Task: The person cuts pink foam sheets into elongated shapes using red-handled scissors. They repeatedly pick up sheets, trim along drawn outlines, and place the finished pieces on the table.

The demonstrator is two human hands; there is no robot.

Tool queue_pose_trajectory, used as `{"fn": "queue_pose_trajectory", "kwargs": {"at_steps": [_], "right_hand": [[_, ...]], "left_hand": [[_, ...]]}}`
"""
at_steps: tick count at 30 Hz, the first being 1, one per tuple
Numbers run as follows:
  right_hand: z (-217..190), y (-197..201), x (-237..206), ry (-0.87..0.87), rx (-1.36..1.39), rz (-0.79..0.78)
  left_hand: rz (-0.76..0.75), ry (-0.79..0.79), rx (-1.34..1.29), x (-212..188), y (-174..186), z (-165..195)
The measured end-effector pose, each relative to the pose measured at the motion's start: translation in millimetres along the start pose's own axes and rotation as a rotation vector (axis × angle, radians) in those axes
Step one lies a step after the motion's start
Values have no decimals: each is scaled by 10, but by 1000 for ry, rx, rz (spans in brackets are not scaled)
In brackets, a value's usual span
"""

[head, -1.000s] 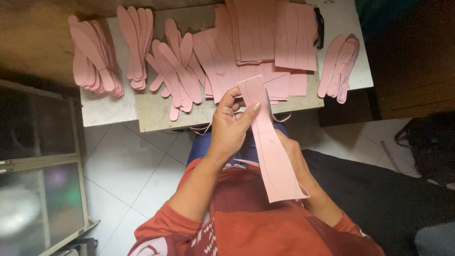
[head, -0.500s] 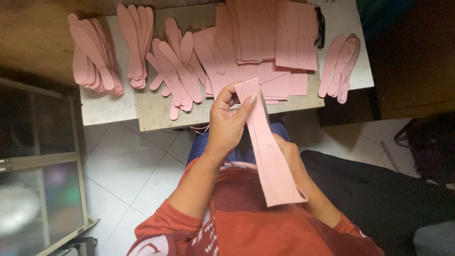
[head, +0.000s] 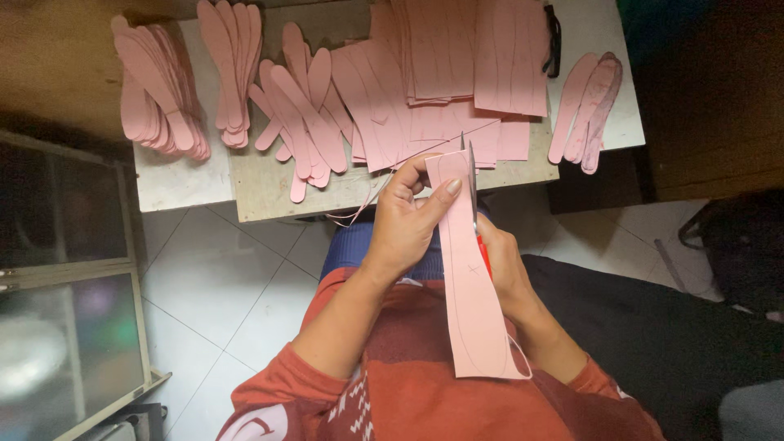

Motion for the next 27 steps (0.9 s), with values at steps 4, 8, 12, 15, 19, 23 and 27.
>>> {"fn": "queue_pose_trajectory", "kwargs": {"at_steps": [4, 8, 12, 15, 19, 23, 27], "right_hand": [[178, 8, -39, -87, 39, 29], [314, -8, -68, -152, 77, 29], [249, 23, -44, -74, 1, 32], [175, 58, -11, -26, -25, 18], [77, 131, 74, 17, 5, 17], [2, 151, 90, 38, 20, -7], [36, 151, 68, 8, 10, 26]], "left_hand": [[-22, -13, 31, 13, -5, 4], [-3, 49, 59, 43, 42, -34], [2, 14, 87, 80, 47, 31], [-29, 1, 175, 80, 4, 65], [-86, 45, 170, 47, -111, 29], [-90, 64, 167, 51, -129, 30], [-90, 81, 164, 68, -123, 4]]}}
Point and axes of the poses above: each hand's wrist, its own x-axis towards the middle knuckle, its own y-axis out of the back of the hand, z = x × y, the point moved 10 cm from there along x, towards the middle knuckle, and after that the axes turned 3 degrees about -x, right-handed, at the moved point
